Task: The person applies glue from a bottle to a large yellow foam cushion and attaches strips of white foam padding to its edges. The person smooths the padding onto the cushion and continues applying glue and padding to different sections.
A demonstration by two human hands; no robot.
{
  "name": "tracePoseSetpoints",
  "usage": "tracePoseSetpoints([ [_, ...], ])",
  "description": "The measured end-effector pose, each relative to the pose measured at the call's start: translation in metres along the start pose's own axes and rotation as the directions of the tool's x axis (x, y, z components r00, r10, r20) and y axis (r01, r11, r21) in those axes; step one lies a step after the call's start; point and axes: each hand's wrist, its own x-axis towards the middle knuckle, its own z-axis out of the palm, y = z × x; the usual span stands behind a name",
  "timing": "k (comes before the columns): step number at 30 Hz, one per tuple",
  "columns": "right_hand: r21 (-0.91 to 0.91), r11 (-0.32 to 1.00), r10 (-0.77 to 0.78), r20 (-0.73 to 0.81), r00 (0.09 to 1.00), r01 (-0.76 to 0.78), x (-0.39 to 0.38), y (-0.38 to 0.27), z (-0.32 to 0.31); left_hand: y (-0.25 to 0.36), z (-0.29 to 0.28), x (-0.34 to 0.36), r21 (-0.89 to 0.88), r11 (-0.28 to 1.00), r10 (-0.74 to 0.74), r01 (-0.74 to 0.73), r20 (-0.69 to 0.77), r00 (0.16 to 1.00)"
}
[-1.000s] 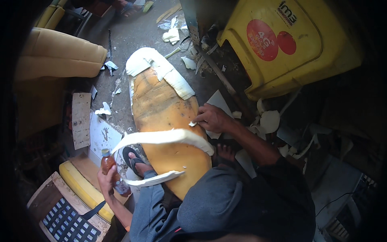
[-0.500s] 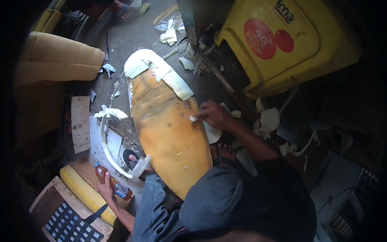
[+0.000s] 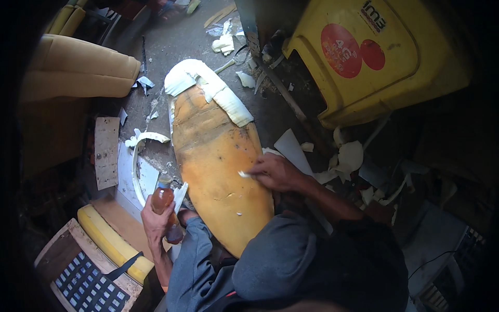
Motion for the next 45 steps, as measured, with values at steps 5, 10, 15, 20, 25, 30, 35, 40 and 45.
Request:
tracePoseSetpoints([
  [5, 0.353, 0.919, 0.214, -0.076, 0.974, -0.174, 0.08, -0.055, -0.004, 0.027, 0.017, 0.009, 0.078, 0.971, 0.219, -0.225, 0.077, 0.973],
  [10, 0.346, 0.937, 0.043, -0.001, 0.999, -0.04, 0.111, -0.077, 0.018, 0.027, 0.012, 0.007, 0.052, 0.977, 0.205, -0.208, 0.049, 0.977],
  [15, 0.39, 0.914, -0.136, 0.042, 0.99, 0.109, 0.112, -0.083, 0.028, 0.031, 0.015, 0.007, 0.094, 0.981, 0.166, -0.171, 0.058, 0.984],
  [20, 0.508, 0.83, -0.306, 0.073, 0.949, 0.229, 0.117, -0.08, 0.017, 0.004, 0.015, 0.006, 0.161, 0.984, -0.077, 0.078, -0.013, 0.997],
  [25, 0.035, 0.988, 0.153, -0.371, 0.916, -0.151, 0.239, 0.052, -0.055, -0.009, 0.008, -0.008, 0.005, 0.994, -0.107, 0.107, 0.013, 0.994],
  [30, -0.296, 0.951, 0.031, -0.208, 0.978, -0.093, 0.302, 0.121, -0.097, -0.015, 0.011, -0.004, 0.003, 0.995, -0.1, 0.1, -0.004, 0.995],
  [35, -0.386, 0.92, -0.117, -0.106, 0.988, 0.068, 0.259, 0.111, -0.079, -0.028, 0.003, -0.014, 0.024, 0.995, -0.091, 0.092, -0.045, 0.995],
  [40, -0.248, 0.969, -0.049, -0.166, 0.985, 0.006, 0.188, 0.124, -0.061, -0.02, 0.009, -0.006, 0.04, 0.994, -0.105, 0.105, 0.001, 0.994],
  [45, -0.251, 0.966, 0.005, -0.241, 0.971, -0.068, 0.149, 0.116, -0.051, -0.019, 0.014, -0.003, 0.031, 0.998, -0.063, 0.062, 0.029, 0.998],
])
